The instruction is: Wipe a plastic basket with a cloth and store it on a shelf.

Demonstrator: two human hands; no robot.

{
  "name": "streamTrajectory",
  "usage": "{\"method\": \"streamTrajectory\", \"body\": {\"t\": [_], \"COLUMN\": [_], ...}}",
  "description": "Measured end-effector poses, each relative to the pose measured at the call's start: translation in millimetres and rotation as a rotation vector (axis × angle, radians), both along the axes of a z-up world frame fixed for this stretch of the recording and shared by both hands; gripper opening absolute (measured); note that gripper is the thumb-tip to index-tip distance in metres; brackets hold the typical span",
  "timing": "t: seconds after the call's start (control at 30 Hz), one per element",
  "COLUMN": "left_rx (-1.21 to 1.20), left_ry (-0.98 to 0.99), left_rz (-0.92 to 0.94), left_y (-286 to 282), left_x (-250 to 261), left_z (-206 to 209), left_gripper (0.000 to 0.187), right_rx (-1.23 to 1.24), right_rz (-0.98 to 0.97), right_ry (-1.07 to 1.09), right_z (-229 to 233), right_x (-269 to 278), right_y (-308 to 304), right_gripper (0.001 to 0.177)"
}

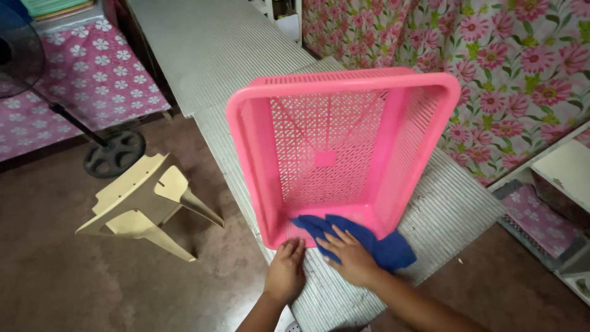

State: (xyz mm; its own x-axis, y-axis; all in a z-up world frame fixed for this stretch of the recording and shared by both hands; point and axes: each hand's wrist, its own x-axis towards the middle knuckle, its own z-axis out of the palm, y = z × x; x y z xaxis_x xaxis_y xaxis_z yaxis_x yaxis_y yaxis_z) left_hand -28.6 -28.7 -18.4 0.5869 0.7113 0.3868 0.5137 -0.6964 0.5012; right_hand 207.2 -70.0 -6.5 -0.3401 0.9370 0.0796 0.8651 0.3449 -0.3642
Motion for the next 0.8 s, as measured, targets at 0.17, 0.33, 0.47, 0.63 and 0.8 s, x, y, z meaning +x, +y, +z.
{"method": "streamTrajectory", "body": {"t": [0.17, 0.33, 0.47, 0.63, 0.8], "left_rx": [-0.028, -0.065, -0.125, -0.225, -0.419], "left_ry": [0.162, 0.425, 0.379, 0.426, 0.42], "left_rz": [0.05, 0.258, 0.111, -0.049, -0.172], "left_y": [-1, -19, -22, -9, 0], "left_x": [-3, -9, -25, -44, -51], "left_z": [-3, 33, 11, -5, 15], "left_gripper": [0.063, 0.055, 0.07, 0.069, 0.072], "right_rx": [-0.123, -0.12, -0.138, -0.241, -0.27], "right_rz": [-0.133, -0.25, -0.065, -0.022, -0.268], "right_ry": [-0.057, -0.135, -0.055, -0.014, -0.156], "right_z": [10, 9, 18, 30, 38], "right_x": [-8, -22, -36, -57, -85], "right_y": [53, 43, 16, 45, 84], "right_gripper": [0.055, 0.058, 0.054, 0.054, 0.055]}}
